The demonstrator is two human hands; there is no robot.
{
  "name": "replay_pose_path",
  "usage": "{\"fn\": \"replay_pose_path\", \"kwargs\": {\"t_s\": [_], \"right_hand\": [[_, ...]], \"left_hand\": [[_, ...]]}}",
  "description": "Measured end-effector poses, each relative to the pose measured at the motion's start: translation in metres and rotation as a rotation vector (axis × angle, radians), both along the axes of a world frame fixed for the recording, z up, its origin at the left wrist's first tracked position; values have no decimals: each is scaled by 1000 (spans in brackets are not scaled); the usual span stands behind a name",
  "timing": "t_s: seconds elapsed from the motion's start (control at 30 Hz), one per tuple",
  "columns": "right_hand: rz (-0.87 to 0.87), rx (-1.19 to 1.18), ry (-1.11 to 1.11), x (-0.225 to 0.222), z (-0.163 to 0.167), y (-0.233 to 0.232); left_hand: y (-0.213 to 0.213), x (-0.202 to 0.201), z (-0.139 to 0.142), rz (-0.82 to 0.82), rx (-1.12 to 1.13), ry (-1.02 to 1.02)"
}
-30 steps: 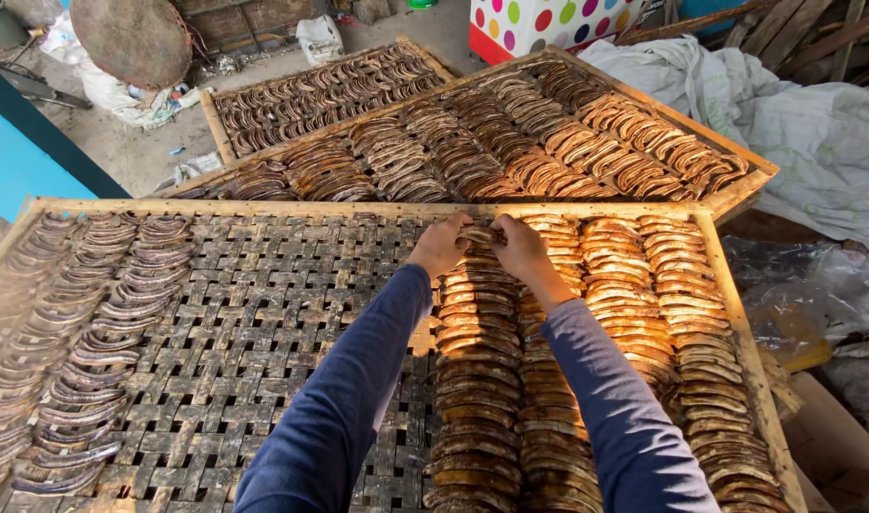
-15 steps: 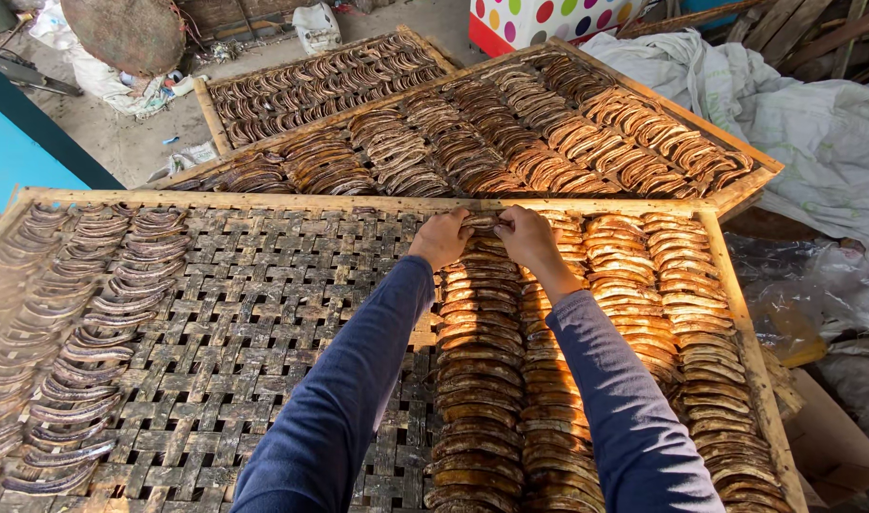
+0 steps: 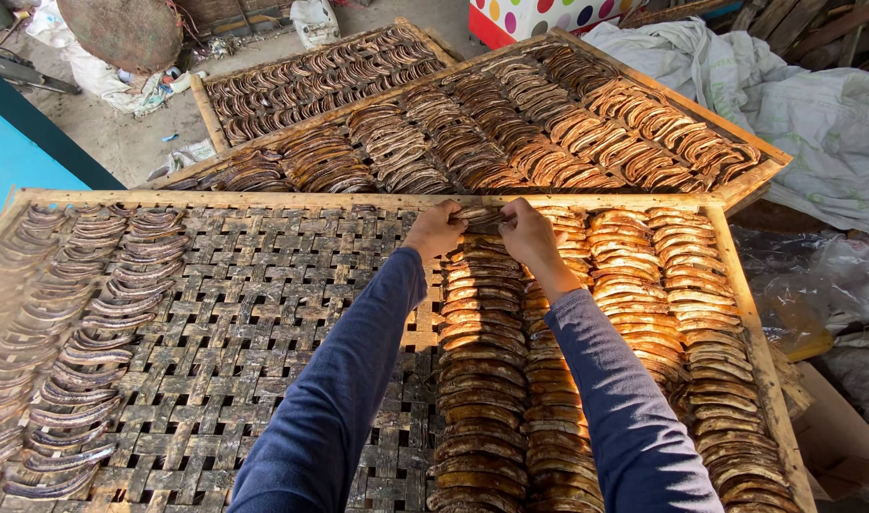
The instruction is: The person works over large woven bamboo trays of drying banana slices, picking up individual slices, turning them over, and placing them back in spaced rows on the tray. They work across different sections of the tray, repositioning slices that are crowded or overlapping.
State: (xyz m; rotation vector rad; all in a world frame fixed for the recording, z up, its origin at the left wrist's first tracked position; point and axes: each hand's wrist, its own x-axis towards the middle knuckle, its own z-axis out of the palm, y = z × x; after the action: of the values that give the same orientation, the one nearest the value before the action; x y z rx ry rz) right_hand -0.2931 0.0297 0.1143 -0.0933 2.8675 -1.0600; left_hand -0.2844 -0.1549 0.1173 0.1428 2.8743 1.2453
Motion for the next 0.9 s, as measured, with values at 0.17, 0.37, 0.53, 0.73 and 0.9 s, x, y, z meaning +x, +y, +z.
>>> {"fn": "replay_pose_path", "kwargs": {"t_s": [0.17, 0.37, 0.53, 0.73, 0.9], "right_hand": [[61, -120, 149, 3, 4, -8], [-12, -451, -11, 1, 11, -18], [-50, -434, 132, -4, 1, -21], [-101, -434, 63, -1, 4, -22], [-53, -378, 234, -4, 5, -20]], "left_hand": [[-5, 1, 2, 33, 239, -112], [-16, 6, 5, -23, 505, -62], [-17, 3, 4, -30, 630, -86], [-11, 1, 2, -2, 576, -68], [-4, -2, 2, 28, 634, -32]]}}
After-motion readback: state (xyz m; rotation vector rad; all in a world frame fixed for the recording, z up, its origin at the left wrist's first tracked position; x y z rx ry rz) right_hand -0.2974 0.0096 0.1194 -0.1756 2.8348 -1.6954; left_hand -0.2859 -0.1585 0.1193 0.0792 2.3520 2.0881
